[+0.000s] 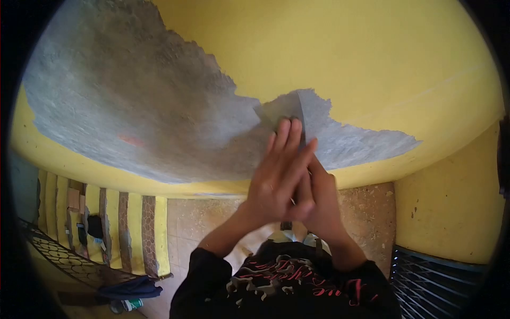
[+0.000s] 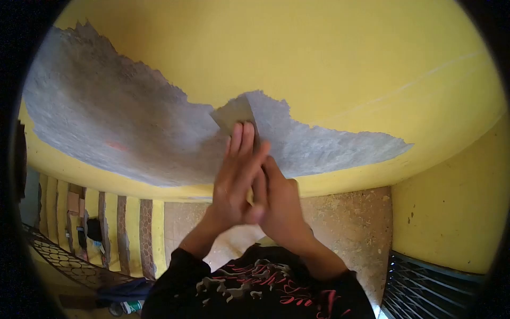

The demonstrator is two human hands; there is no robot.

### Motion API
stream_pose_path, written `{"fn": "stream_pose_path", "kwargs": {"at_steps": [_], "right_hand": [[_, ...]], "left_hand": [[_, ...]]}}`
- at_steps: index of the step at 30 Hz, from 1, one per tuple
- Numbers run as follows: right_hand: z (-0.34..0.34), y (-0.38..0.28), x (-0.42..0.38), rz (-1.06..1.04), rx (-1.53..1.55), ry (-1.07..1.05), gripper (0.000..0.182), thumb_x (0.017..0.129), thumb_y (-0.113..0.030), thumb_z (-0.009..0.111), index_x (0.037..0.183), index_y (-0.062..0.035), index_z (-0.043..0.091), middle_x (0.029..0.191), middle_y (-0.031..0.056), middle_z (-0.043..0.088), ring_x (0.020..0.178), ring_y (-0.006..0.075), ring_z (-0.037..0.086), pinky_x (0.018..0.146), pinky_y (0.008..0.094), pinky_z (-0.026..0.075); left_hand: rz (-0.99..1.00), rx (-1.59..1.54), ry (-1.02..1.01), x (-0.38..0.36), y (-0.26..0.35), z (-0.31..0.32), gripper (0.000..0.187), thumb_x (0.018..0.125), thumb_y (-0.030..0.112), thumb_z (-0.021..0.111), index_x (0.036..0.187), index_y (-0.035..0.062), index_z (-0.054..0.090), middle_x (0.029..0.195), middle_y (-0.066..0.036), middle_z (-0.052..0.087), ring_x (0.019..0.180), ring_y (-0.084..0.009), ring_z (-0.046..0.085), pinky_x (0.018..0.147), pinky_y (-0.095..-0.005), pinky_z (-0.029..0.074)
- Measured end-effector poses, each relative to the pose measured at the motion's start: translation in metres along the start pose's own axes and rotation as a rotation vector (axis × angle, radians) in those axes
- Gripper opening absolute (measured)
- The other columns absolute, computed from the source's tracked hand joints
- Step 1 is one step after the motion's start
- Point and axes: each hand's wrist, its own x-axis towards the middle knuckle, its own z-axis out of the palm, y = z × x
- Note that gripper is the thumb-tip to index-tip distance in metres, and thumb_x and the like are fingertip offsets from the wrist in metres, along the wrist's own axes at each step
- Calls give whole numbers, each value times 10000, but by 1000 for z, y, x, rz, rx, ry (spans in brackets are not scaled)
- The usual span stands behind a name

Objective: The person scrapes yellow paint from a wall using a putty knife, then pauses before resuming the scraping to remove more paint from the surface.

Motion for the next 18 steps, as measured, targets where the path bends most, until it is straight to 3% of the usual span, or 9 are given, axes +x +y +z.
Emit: {"fn": "stream_pose_path", "kwargs": {"at_steps": [1,5,7,9,10,18], "right_hand": [[5,6,-1,-81,12,41,176,979,-169,470,1051,-13,510,675,215,572,612,425,590,527,400,448],[-21,-13,-14,74,-46,-48,161,971,-153,475,1048,-15,508,665,216,569,595,401,598,494,397,430],[-10,-8,-8,29,-116,-19,154,975,-149,478,1055,-22,513,663,216,569,577,396,595,486,402,427],[3,8,-3,-50,2,56,171,976,-162,485,1073,-25,519,656,214,571,574,387,599,486,409,432],[-6,-3,-9,15,-42,27,158,970,-158,491,1056,-27,517,650,221,565,589,404,595,492,421,430],[-17,-12,-13,-47,-51,54,165,964,-155,514,1025,-2,522,683,227,583,617,434,596,495,434,440]], "left_hand": [[-8,40,3,-4,0,0,768,906,543,438,1383,-58,408,1420,-321,377,1371,-449,309,1103,-519,258],[-6,-29,-62,-2,7,-4,752,910,532,423,1376,-58,417,1421,-322,375,1370,-453,308,1101,-526,251],[11,51,10,-1,6,4,739,908,525,424,1378,-45,426,1417,-325,379,1371,-454,307,1096,-537,255],[22,25,0,-1,8,4,727,908,515,426,1372,-46,433,1408,-327,390,1367,-455,315,1091,-539,261],[29,1,-5,-1,8,3,715,908,504,428,1366,-46,441,1398,-329,402,1364,-455,322,1087,-541,267],[39,0,30,3,11,3,615,884,408,460,1312,-29,516,1411,-307,404,1360,-453,332,1073,-548,291]]}}
